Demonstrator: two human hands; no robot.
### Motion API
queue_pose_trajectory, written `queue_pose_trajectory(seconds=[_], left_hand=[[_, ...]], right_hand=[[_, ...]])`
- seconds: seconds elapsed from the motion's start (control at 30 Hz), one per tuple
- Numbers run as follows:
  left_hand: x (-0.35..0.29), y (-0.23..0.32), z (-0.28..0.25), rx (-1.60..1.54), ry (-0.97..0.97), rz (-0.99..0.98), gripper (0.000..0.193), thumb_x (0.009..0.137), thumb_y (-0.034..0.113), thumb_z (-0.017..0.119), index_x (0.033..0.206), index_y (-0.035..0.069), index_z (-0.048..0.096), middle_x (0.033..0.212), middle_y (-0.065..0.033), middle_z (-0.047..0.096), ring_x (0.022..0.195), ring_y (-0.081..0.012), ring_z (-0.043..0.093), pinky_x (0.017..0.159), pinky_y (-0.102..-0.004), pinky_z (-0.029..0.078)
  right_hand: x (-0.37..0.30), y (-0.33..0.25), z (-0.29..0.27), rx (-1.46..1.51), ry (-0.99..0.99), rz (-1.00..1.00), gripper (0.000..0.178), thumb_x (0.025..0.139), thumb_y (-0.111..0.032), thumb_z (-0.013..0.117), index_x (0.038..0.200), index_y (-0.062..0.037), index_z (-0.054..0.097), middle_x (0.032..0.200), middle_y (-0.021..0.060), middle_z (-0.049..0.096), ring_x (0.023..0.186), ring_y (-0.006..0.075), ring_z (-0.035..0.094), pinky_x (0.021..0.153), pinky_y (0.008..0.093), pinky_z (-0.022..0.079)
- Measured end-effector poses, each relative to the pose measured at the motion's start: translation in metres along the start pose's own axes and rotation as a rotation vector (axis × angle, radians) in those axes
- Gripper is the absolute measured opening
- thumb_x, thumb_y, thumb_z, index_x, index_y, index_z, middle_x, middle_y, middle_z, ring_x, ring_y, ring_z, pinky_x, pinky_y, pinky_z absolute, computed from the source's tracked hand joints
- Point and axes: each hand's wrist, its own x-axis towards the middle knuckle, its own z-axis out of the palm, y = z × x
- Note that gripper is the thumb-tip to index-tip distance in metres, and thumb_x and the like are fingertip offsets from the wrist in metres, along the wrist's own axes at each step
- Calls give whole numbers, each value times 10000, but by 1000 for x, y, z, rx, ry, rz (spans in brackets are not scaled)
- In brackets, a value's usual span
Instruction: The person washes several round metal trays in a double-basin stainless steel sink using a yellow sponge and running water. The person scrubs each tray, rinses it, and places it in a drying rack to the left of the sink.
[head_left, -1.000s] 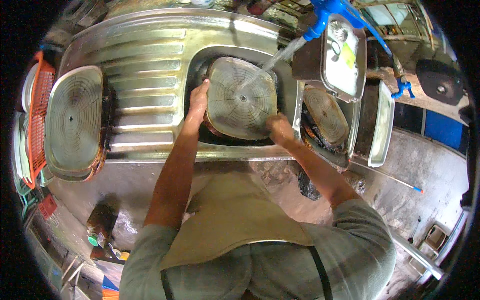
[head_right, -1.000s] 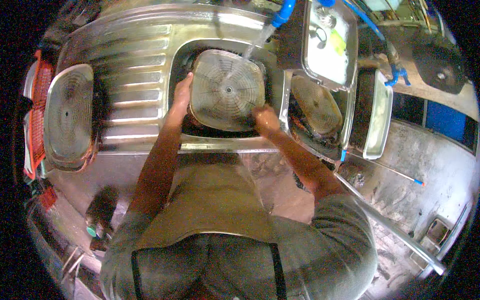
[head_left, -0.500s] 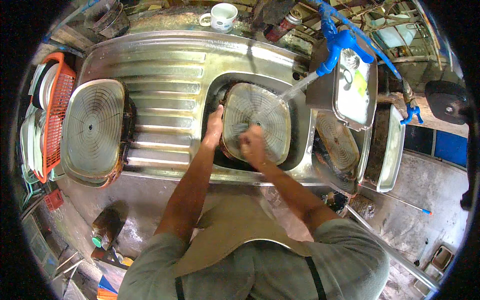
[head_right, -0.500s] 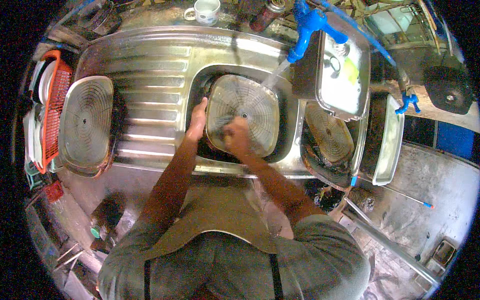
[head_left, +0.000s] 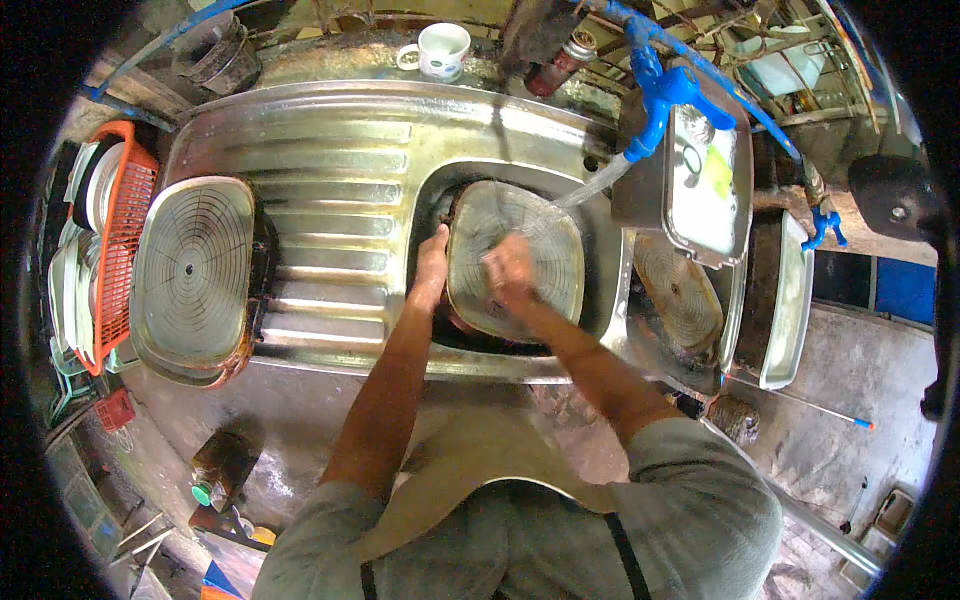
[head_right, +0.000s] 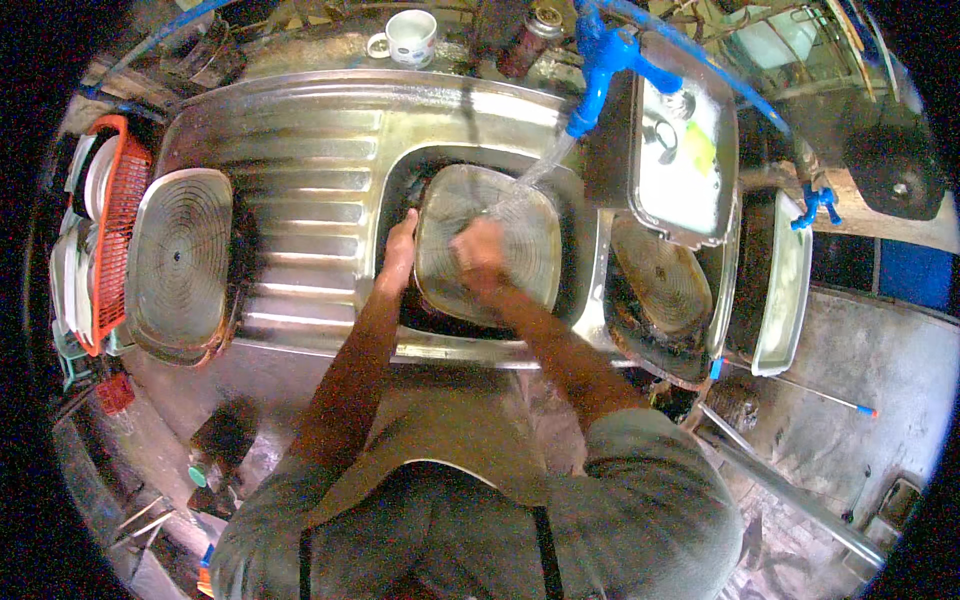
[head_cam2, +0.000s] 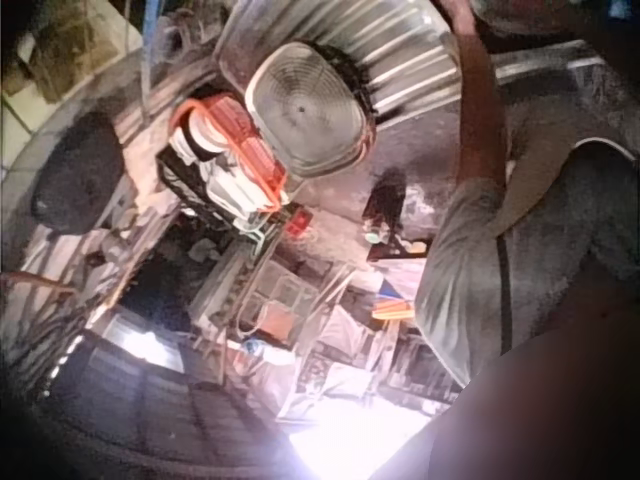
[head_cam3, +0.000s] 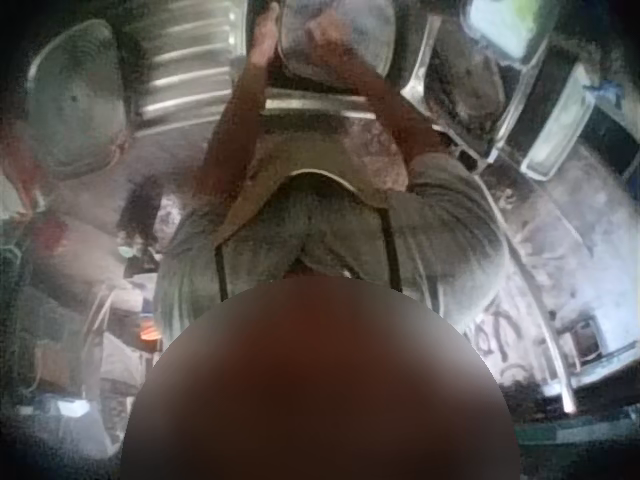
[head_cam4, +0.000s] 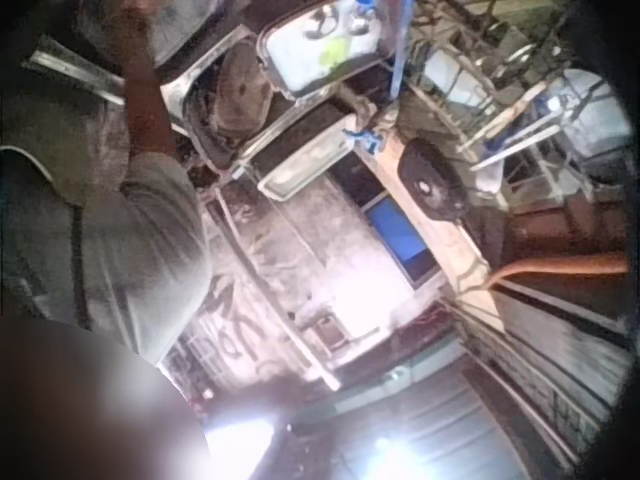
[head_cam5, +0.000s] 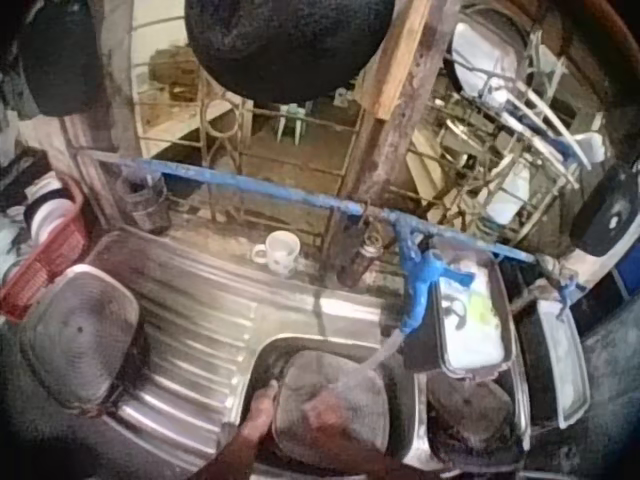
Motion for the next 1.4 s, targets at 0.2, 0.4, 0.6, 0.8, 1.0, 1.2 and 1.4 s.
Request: queue_pose_trajectory(seconds=[0.2,0.4,0.6,0.8,1.0,1.2,1.4], left_hand=[[-3,0,5,-75,-11,-66,583,996,536,530,967,-26,679,874,-56,645,799,-198,546,784,-382,461],[4,-12,3,-253,-51,-151,576,985,535,551,1066,-22,675,1006,-85,666,899,-209,595,836,-390,468],[6,-9,9,-328,-171,-160,560,1001,495,526,1136,-31,662,1075,-124,681,960,-241,625,872,-393,480],[-1,3,3,-270,-44,-186,595,987,521,535,1138,-41,659,1089,-158,676,961,-283,633,884,-431,479],[11,-14,6,-328,-58,-210,602,971,530,560,1124,-42,667,1073,-152,676,923,-273,620,854,-418,472],[22,-27,-7,-299,-80,-197,613,971,535,558,1150,-43,659,1084,-161,680,928,-281,633,858,-424,480],[10,-10,-7,-356,-70,-256,578,987,511,541,1184,-20,654,1115,-151,682,952,-282,643,886,-419,490]], right_hand=[[-50,9,-16,-184,-43,67,65,771,-26,638,815,-42,592,773,161,548,761,383,533,703,493,417],[-37,-13,-37,797,109,916,68,946,-86,606,965,-23,623,994,130,647,896,273,620,818,439,512],[73,-5,-117,1663,239,993,327,961,-135,587,1243,29,580,1174,141,630,1089,288,592,988,436,475],[161,-46,-278,50,88,355,574,837,-20,692,1387,-30,529,1366,133,581,1286,276,526,1113,376,383],[166,110,-355,-1225,-498,326,899,811,-394,739,1507,-24,306,1496,254,403,1427,449,316,1161,521,302],[154,135,-354,-920,-309,347,511,762,-67,649,1266,-47,566,1057,259,678,1015,398,660,892,476,531],[149,40,-333,-406,306,124,231,818,24,535,1017,17,651,729,199,656,665,344,649,637,429,510]])
